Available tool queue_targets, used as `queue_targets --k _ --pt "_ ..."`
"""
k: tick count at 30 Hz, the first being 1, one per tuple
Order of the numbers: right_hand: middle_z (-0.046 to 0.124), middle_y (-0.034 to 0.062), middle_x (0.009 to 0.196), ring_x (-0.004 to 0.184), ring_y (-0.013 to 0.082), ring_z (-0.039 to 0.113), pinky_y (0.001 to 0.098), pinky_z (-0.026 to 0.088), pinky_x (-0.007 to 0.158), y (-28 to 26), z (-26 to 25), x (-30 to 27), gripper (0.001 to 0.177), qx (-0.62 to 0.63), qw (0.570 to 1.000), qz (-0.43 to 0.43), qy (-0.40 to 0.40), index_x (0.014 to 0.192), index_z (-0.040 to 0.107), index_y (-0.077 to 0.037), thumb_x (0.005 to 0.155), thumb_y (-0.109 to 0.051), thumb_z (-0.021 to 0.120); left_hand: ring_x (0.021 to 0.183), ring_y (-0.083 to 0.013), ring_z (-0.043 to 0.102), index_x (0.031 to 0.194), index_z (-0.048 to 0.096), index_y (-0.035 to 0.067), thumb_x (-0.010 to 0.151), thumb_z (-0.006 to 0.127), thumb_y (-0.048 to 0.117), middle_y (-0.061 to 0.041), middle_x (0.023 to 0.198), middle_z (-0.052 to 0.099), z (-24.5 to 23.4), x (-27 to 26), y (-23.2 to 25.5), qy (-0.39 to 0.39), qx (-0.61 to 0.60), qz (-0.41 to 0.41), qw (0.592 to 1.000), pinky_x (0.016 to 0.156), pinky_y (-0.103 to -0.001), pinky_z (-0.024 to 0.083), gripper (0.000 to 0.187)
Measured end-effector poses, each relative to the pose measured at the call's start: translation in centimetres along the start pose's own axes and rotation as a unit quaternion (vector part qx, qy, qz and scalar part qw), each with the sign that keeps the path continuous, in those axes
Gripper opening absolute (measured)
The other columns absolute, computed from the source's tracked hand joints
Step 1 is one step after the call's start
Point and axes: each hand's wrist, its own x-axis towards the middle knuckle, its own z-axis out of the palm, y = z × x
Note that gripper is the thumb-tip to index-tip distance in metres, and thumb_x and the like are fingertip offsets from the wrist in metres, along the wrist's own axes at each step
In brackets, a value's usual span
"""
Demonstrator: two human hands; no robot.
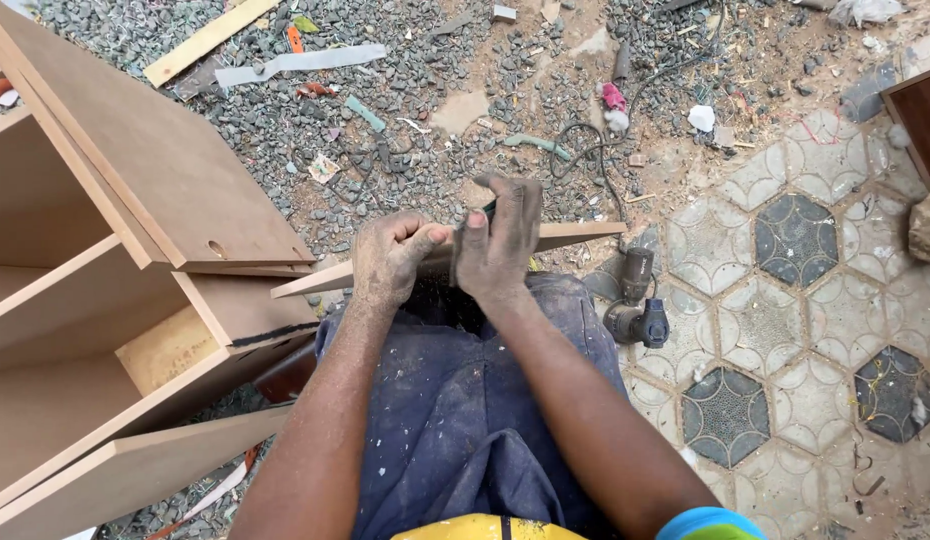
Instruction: Manually sanding the edges of wooden furniture components using sandpaper to smooth the surfaces.
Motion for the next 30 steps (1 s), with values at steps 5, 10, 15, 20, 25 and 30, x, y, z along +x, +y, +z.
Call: queue_targets --k 5,10,15,20,25,30 --pt "0.045 0.0221 0.152 0.15 0.0406 0.028 0.0553 0.017 0.125 10.7 -7.0 2.1 0.067 -0.118 0.81 0.397 -0.416 0.147 0.046 -0.025 0.103 -0.071 0.025 0.088 -0.0389 0.073 0.092 0.075 0.003 0.069 0.095 0.038 -0.021 0.086 0.074 0.3 -2.5 1.2 -0.069 0.058 0.021 0.996 0.083 -0.045 0.058 0.046" --pt "0.043 0.0236 0.157 0.15 0.0446 0.031 0.0537 0.02 0.127 5.7 -6.1 5.6 0.068 -0.132 0.674 0.332 -0.646 0.151 0.048 -0.015 0.098 -0.056 0.038 0.085 -0.0327 0.062 0.098 0.061 0.003 0.057 0.096 0.045 -0.016 0.089 0.059 3.3 -4.5 2.9 0.058 0.13 0.109 0.984 0.077 -0.043 0.055 0.068" --pt "0.035 0.0286 0.159 0.148 0.05 0.028 0.0579 0.021 0.125 -6.0 -4.2 8.1 0.07 0.008 0.651 0.227 -0.724 0.158 0.033 -0.013 0.099 -0.05 0.04 0.128 -0.0375 0.044 0.145 0.038 0.001 0.053 0.099 0.059 -0.016 0.129 0.042 3.2 -5.3 0.0 0.12 0.125 0.232 0.957 0.116 -0.056 0.034 0.124" --pt "0.037 0.025 0.16 0.148 0.046 0.033 0.0553 0.025 0.125 12.3 -5.0 2.9 0.073 -0.234 0.622 0.293 -0.688 0.155 0.039 -0.011 0.096 -0.053 0.048 0.131 -0.0393 0.046 0.156 0.03 0.006 0.076 0.061 0.084 -0.02 0.138 0.039 1.4 -5.6 0.2 0.01 0.055 0.19 0.98 0.119 -0.058 0.031 0.115" --pt "0.038 0.0244 0.154 0.144 0.0457 0.036 0.0555 0.027 0.122 8.6 -1.8 0.8 0.068 -0.213 0.682 0.308 -0.628 0.152 0.04 -0.011 0.098 -0.052 0.046 0.127 -0.0386 0.05 0.147 0.037 0.01 0.077 0.061 0.08 -0.018 0.132 0.044 2.2 -4.9 -1.2 -0.011 0.065 0.149 0.987 0.115 -0.057 0.034 0.103" --pt "0.04 0.0237 0.147 0.139 0.0453 0.04 0.0558 0.03 0.119 6.4 -2.0 -1.0 0.061 -0.18 0.746 0.307 -0.562 0.147 0.041 -0.01 0.1 -0.05 0.044 0.122 -0.0376 0.054 0.136 0.046 0.014 0.077 0.061 0.075 -0.016 0.124 0.05 1.7 -5.0 -2.7 -0.015 0.08 0.083 0.993 0.111 -0.055 0.038 0.086"
